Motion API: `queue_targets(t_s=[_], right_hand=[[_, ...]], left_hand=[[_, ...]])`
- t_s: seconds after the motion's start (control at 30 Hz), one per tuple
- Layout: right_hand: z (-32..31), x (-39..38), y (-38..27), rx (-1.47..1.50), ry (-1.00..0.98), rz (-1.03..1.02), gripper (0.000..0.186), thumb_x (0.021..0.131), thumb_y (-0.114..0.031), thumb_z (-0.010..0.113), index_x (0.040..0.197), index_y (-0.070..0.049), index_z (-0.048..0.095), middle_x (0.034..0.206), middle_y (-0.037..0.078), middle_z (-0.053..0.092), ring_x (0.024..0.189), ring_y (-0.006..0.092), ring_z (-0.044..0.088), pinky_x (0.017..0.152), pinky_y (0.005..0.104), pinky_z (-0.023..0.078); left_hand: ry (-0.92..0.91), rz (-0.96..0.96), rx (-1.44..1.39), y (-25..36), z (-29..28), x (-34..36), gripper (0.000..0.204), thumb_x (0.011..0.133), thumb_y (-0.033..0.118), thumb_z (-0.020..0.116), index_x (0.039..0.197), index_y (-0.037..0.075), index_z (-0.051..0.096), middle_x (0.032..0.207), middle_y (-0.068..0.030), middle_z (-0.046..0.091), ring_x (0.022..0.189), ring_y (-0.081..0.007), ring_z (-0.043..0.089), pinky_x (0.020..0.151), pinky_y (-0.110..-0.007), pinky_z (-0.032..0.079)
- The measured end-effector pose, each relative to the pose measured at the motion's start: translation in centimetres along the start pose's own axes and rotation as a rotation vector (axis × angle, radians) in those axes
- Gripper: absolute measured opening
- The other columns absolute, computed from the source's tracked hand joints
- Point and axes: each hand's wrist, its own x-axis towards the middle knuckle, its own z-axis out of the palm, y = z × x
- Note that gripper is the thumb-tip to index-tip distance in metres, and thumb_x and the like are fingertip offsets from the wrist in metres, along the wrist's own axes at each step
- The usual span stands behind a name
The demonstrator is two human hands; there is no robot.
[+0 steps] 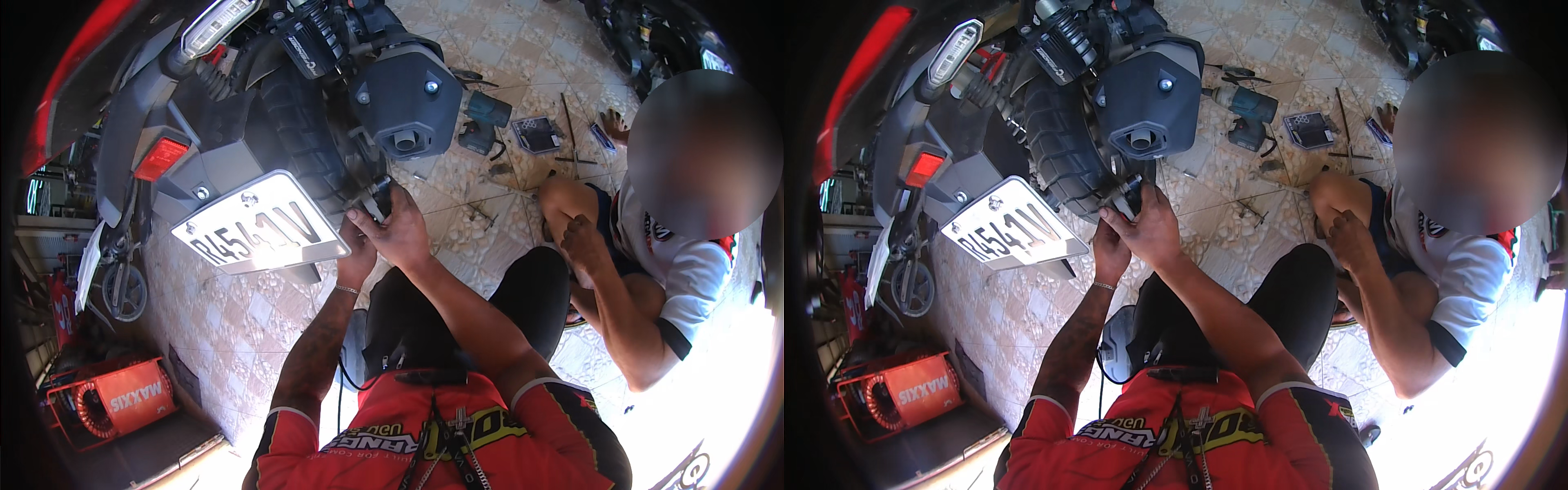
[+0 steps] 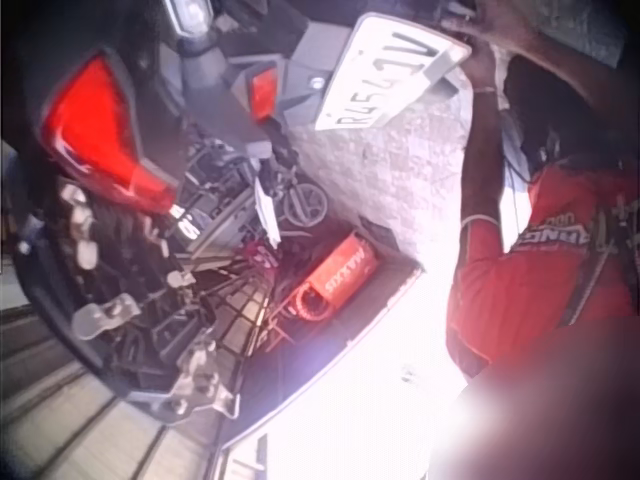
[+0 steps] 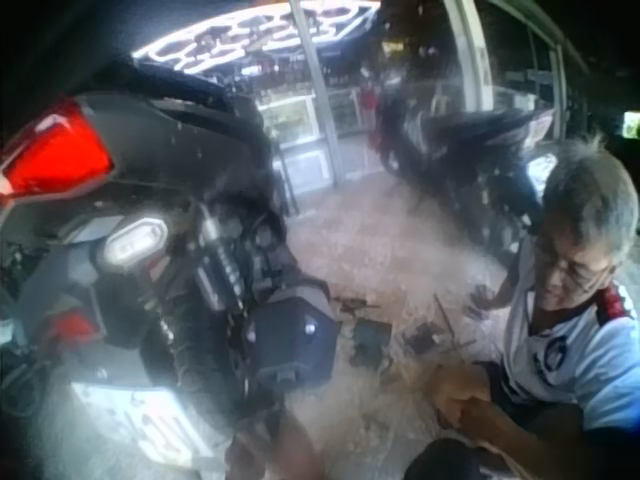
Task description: The person applies lubricant to the motorcycle handlebar area, then uses a screwdriver to adjust components near the handlebar. Later, the person kneels and uses a power drill on the rear wheel area while another person works nearby.
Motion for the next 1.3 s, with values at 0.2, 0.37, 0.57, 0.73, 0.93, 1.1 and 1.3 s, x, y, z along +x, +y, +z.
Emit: queue_targets(t_s=[0.2, 0.37, 0.57, 0.73, 0.93, 1.1, 1.3], right_hand=[[0.7, -0.7, 0.8, -0.029, 0.056, 0.012, 0.069, 0.078, -0.05, 0.08, 0.111, 0.008, 0.062, 0.093, 0.024, 0.067, 0.086, 0.0403, 0.067, 0.077, 0.0443, 0.055], [1.0, -0.4, 1.8, 0.014, 0.122, -0.023, 0.071, 0.078, -0.054, 0.078, 0.107, 0.01, 0.064, 0.094, 0.025, 0.068, 0.086, 0.0395, 0.068, 0.076, 0.0433, 0.056], [0.0, -0.3, 1.0, 0.031, 0.062, 0.023, 0.076, 0.075, -0.053, 0.081, 0.112, 0.011, 0.062, 0.097, 0.026, 0.067, 0.091, 0.0406, 0.067, 0.083, 0.0438, 0.055], [0.2, -1.0, 0.0, -0.092, 0.104, -0.024, 0.071, 0.075, -0.048, 0.083, 0.112, 0.008, 0.062, 0.097, 0.024, 0.066, 0.095, 0.0395, 0.065, 0.084, 0.0448, 0.053], [0.3, -0.5, 0.4, -0.045, 0.119, 0.013, 0.063, 0.076, -0.048, 0.083, 0.103, 0.005, 0.064, 0.091, 0.022, 0.066, 0.086, 0.039, 0.066, 0.077, 0.0444, 0.053], [-0.3, -0.1, 0.3, -0.04, 0.103, 0.007, 0.059, 0.076, -0.047, 0.083, 0.102, 0.003, 0.066, 0.089, 0.02, 0.067, 0.083, 0.039, 0.066, 0.075, 0.0438, 0.053], [-1.8, -0.4, 1.8, 0.021, -0.091, -0.025, 0.075, 0.074, -0.044, 0.085, 0.129, -0.001, 0.056, 0.116, 0.023, 0.062, 0.107, 0.0392, 0.062, 0.093, 0.0425, 0.05]], left_hand=[[0.008, 0.053, -0.155, 0.3, -0.3, -0.4, 0.037, 0.097, 0.009, 0.061, 0.13, -0.002, 0.051, 0.116, -0.013, 0.066, 0.103, -0.0185, 0.064, 0.091, -0.032, 0.051], [0.027, 0.078, -0.088, 1.4, 0.0, -0.5, 0.036, 0.093, 0.004, 0.064, 0.126, -0.002, 0.051, 0.114, -0.0129, 0.065, 0.101, -0.0177, 0.064, 0.087, -0.031, 0.051], [0.065, 0.144, -0.119, 1.3, 0.6, -0.2, 0.032, 0.089, 0.004, 0.067, 0.117, 0.0, 0.052, 0.106, -0.0126, 0.066, 0.094, -0.0188, 0.065, 0.076, -0.032, 0.054], [0.014, 0.094, 0.122, 0.1, 0.2, -0.4, 0.037, 0.089, 0.005, 0.067, 0.122, 0.0, 0.05, 0.113, -0.0141, 0.064, 0.102, -0.0212, 0.065, 0.078, -0.033, 0.055], [0.051, 0.073, -0.139, 0.2, 0.9, -0.6, 0.04, 0.088, 0.009, 0.07, 0.121, -0.001, 0.05, 0.11, -0.0152, 0.066, 0.101, -0.0235, 0.067, 0.078, -0.034, 0.056], [0.072, 0.098, -0.034, 0.2, 1.2, -0.5, 0.039, 0.088, 0.009, 0.071, 0.119, -0.003, 0.051, 0.108, -0.0165, 0.066, 0.096, -0.0241, 0.068, 0.079, -0.035, 0.057], [0.105, 0.134, -0.086, -0.3, 1.5, -0.5, 0.037, 0.087, 0.008, 0.07, 0.118, -0.003, 0.053, 0.106, -0.0156, 0.066, 0.096, -0.0222, 0.068, 0.078, -0.034, 0.057]])
